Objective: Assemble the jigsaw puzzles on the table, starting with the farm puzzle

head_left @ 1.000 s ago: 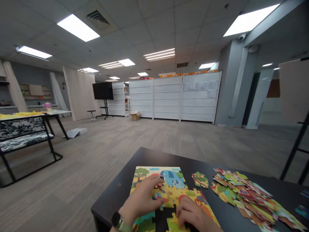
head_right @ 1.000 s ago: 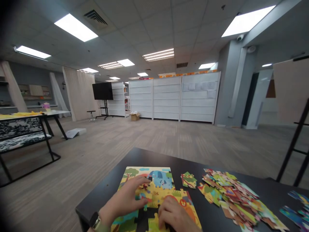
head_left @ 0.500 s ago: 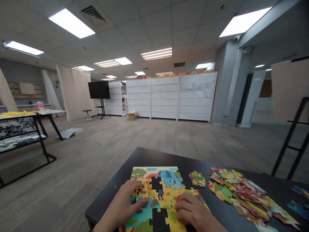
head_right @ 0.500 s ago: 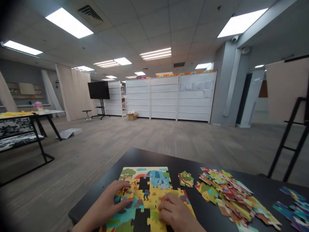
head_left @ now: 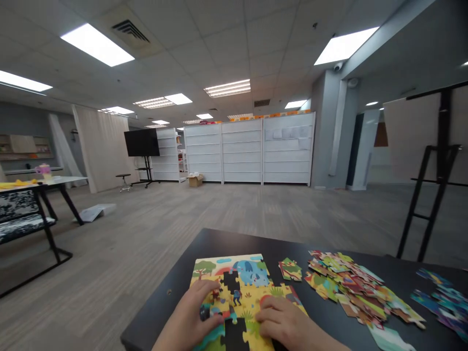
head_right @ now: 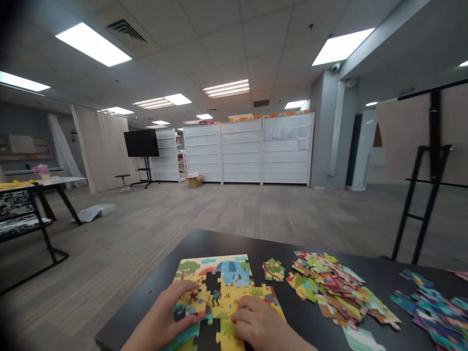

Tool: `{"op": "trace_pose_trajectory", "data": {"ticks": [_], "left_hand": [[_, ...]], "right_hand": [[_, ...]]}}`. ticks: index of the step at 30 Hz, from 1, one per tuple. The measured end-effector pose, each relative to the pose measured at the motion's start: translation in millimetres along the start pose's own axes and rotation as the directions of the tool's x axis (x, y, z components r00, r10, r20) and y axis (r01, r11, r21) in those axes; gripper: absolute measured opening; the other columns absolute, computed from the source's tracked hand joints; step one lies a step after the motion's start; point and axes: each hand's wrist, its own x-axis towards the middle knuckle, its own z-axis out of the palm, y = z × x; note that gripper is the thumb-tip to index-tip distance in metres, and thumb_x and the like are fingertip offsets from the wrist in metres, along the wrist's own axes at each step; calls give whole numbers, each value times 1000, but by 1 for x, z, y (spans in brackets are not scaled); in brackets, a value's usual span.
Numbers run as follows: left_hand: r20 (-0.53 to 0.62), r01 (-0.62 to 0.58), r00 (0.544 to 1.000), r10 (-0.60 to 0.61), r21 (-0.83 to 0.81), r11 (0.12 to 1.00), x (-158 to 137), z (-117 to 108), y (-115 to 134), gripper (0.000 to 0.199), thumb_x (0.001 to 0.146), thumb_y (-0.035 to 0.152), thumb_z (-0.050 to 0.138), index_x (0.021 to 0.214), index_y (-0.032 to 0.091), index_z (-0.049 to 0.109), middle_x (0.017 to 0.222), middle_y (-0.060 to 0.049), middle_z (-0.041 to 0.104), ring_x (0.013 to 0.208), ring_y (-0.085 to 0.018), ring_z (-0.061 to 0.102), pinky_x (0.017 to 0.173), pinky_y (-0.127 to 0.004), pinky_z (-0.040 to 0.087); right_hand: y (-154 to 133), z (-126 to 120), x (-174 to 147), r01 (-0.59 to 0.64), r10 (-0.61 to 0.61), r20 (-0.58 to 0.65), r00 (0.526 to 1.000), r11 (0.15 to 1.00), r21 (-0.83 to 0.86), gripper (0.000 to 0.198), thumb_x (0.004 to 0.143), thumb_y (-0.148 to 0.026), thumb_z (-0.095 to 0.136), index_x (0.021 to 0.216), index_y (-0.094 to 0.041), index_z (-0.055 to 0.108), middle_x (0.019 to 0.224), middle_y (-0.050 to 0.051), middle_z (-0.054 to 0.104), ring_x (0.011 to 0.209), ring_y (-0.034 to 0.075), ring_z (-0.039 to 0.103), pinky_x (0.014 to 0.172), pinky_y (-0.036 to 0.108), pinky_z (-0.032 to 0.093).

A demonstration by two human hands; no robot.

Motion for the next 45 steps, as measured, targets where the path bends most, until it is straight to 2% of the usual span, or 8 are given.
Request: {"op": "trace_pose_trajectory", "data": {"ticks": [3, 6, 11, 18, 23, 33, 37, 45], "left_hand": [[-1, 23, 1000, -23, 41, 999, -1, 1, -4, 49, 76, 29, 76, 124, 30, 67, 133, -6, 68, 127, -33, 59, 107, -40, 47], [-59, 108, 993, -102, 109, 988, -1, 2, -13, 50, 79, 40, 73, 127, 28, 66, 133, -10, 69, 122, -35, 63, 101, -42, 52], [-152, 183, 974, -166, 108, 977, 4, 8, -34, 56, 81, 44, 68, 133, 23, 63, 137, -12, 66, 124, -35, 62, 104, -44, 50], [-216, 124, 955, -203, -328, 937, 8, 15, -39, 57, 76, 43, 73, 127, 22, 59, 117, -10, 72, 75, -22, 70, 67, -33, 57], [-212, 112, 934, -288, -592, 798, 28, 10, -30, 54, 73, 64, 77, 99, 20, 61, 95, -6, 72, 82, -22, 70, 75, -32, 55], [140, 71, 990, -24, -339, 938, 85, 18, 3, 40, 87, 44, 67, 119, 20, 70, 99, -5, 77, 93, -22, 70, 88, -34, 53], [91, 43, 995, -31, -131, 990, 79, 25, 16, 41, 88, 29, 61, 128, 23, 67, 131, -9, 64, 126, -27, 53, 112, -42, 36], [46, 204, 976, -214, 156, 966, 44, 34, 30, 62, 72, 29, 74, 132, 22, 62, 130, -9, 64, 123, -31, 54, 112, -44, 36]], "right_hand": [[36, -5, -7, -224, 217, -102, 971, 972, -65, 28, 89, -19, 46, 109, -20, 65, 119, 10, 70, 111, 24, 62, 99, 38, 48], [80, -8, -19, -573, 521, -259, 813, 793, -207, 47, 84, -9, 42, 125, -15, 63, 131, 14, 65, 125, 27, 55, 108, 44, 41], [112, 1, -32, -707, 652, -274, 707, 664, -245, 51, 81, -13, 47, 130, -12, 64, 138, 19, 63, 129, 35, 54, 107, 53, 37], [116, 7, -33, -701, 677, -185, 713, 675, -231, 41, 90, -24, 46, 122, -14, 69, 128, 15, 70, 117, 31, 62, 102, 45, 43], [123, 10, -35, -698, 676, -176, 716, 686, -204, 41, 92, -26, 45, 123, -14, 69, 129, 16, 69, 118, 32, 61, 102, 45, 44], [127, 13, -38, -688, 662, -189, 725, 697, -200, 43, 92, -25, 43, 123, -13, 70, 129, 16, 69, 119, 33, 61, 102, 48, 46], [126, 12, -39, -686, 658, -194, 727, 698, -205, 43, 94, -26, 42, 124, -15, 70, 130, 15, 69, 121, 32, 60, 104, 48, 46], [131, 19, -41, -693, 657, -225, 720, 698, -179, 42, 92, -26, 45, 122, -15, 71, 129, 16, 69, 119, 34, 61, 102, 50, 46]]}}
